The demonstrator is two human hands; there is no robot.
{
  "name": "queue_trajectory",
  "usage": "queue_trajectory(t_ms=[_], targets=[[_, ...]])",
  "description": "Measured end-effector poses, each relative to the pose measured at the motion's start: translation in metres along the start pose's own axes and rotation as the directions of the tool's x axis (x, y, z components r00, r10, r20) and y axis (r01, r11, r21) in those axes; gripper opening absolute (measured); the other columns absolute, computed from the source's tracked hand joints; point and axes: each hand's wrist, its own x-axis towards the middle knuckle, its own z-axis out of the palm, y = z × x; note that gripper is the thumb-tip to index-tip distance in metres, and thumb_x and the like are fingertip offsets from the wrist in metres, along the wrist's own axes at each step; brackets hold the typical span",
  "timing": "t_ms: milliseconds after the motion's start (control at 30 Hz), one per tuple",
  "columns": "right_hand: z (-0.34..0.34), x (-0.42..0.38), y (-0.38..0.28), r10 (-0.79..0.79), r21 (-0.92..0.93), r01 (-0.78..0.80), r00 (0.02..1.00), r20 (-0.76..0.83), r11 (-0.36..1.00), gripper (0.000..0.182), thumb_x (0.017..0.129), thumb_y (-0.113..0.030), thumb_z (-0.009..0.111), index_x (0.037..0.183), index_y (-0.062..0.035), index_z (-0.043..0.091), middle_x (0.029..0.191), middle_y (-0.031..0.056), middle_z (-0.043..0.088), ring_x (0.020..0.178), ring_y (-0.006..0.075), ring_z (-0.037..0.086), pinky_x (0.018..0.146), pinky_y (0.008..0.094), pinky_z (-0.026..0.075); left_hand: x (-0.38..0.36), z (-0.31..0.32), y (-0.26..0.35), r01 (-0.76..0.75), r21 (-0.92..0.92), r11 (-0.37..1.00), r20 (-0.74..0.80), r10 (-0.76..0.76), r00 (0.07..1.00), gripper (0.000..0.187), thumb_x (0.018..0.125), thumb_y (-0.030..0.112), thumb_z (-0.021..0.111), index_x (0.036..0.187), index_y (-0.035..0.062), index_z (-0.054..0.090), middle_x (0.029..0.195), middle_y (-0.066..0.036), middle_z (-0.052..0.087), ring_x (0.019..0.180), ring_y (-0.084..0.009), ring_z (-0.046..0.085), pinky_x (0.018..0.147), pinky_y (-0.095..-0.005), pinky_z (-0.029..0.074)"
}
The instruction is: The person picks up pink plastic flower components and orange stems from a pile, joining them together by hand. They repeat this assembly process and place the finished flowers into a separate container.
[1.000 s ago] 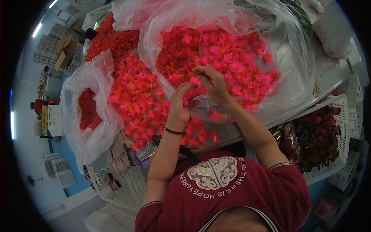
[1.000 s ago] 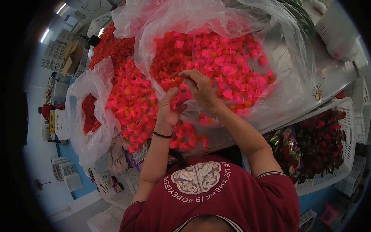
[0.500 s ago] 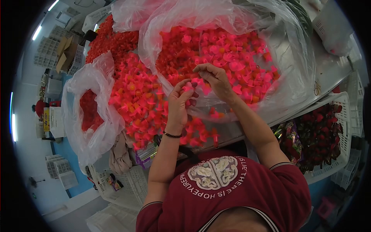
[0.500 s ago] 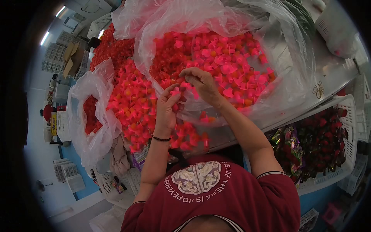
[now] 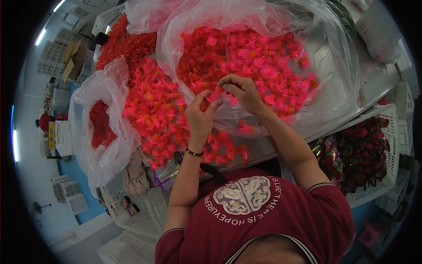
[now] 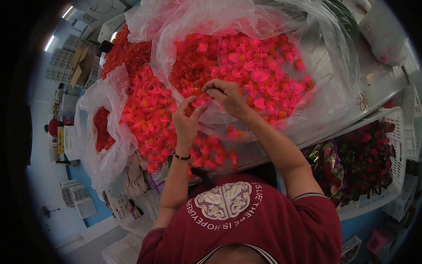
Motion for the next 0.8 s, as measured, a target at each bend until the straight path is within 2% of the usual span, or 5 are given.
queue_trajectory(t_ms=[333, 567, 667, 733, 800], targets=[[-0.004, 0.0, -0.007, -0.077, -0.258, 0.1, 0.992, 0.1, 0.961, 0.014, 0.084, 0.001, 0.054, 0.095, 0.0003, 0.063, 0.082, 0.0041, 0.064, 0.074, 0.0096, 0.056, 0.066, 0.0246, 0.046, 0.006, -0.01, 0.011, -0.152, 0.289, 0.945, 0.188, 0.1, 0.977, 0.037, 0.073, 0.018, 0.074, 0.101, -0.0038, 0.063, 0.088, -0.016, 0.064, 0.078, -0.0277, 0.062, 0.07, -0.0346, 0.048], [-0.005, 0.002, -0.005, -0.054, -0.289, 0.076, 0.995, 0.084, 0.954, 0.013, 0.084, 0.001, 0.054, 0.093, 0.0007, 0.063, 0.08, 0.0042, 0.064, 0.071, 0.0093, 0.056, 0.064, 0.0249, 0.046, 0.006, -0.011, 0.003, -0.06, 0.267, 0.962, 0.143, 0.022, 0.989, 0.039, 0.07, 0.015, 0.077, 0.102, -0.0039, 0.063, 0.085, -0.014, 0.064, 0.077, -0.0215, 0.062, 0.068, -0.0313, 0.047], [-0.006, 0.003, 0.003, -0.03, -0.261, 0.049, 0.997, 0.073, 0.964, 0.013, 0.084, 0.001, 0.054, 0.093, 0.0009, 0.063, 0.08, 0.0042, 0.065, 0.072, 0.0093, 0.056, 0.064, 0.0251, 0.046, 0.006, -0.011, 0.004, -0.019, 0.103, 0.995, 0.123, 0.006, 0.992, 0.041, 0.069, 0.014, 0.078, 0.103, -0.004, 0.063, 0.084, -0.014, 0.064, 0.077, -0.019, 0.061, 0.067, -0.0299, 0.046], [-0.006, 0.003, 0.002, -0.024, -0.246, 0.042, 0.997, 0.076, 0.968, 0.013, 0.084, 0.001, 0.055, 0.093, 0.0009, 0.063, 0.079, 0.0043, 0.065, 0.072, 0.0093, 0.056, 0.064, 0.0252, 0.046, 0.006, -0.013, 0.017, 0.052, 0.33, 0.943, 0.151, -0.108, 0.983, 0.04, 0.07, 0.015, 0.077, 0.102, -0.0043, 0.063, 0.085, -0.014, 0.064, 0.077, -0.0214, 0.062, 0.068, -0.0308, 0.047], [-0.004, 0.001, -0.001, -0.029, -0.281, 0.053, 0.996, 0.086, 0.958, 0.012, 0.084, 0.002, 0.054, 0.093, 0.0008, 0.063, 0.08, 0.0047, 0.064, 0.072, 0.0095, 0.056, 0.064, 0.026, 0.046, 0.007, -0.011, 0.01, -0.022, 0.313, 0.95, 0.148, -0.026, 0.989, 0.039, 0.071, 0.016, 0.077, 0.101, -0.004, 0.063, 0.084, -0.014, 0.064, 0.075, -0.022, 0.061, 0.067, -0.0313, 0.047]])
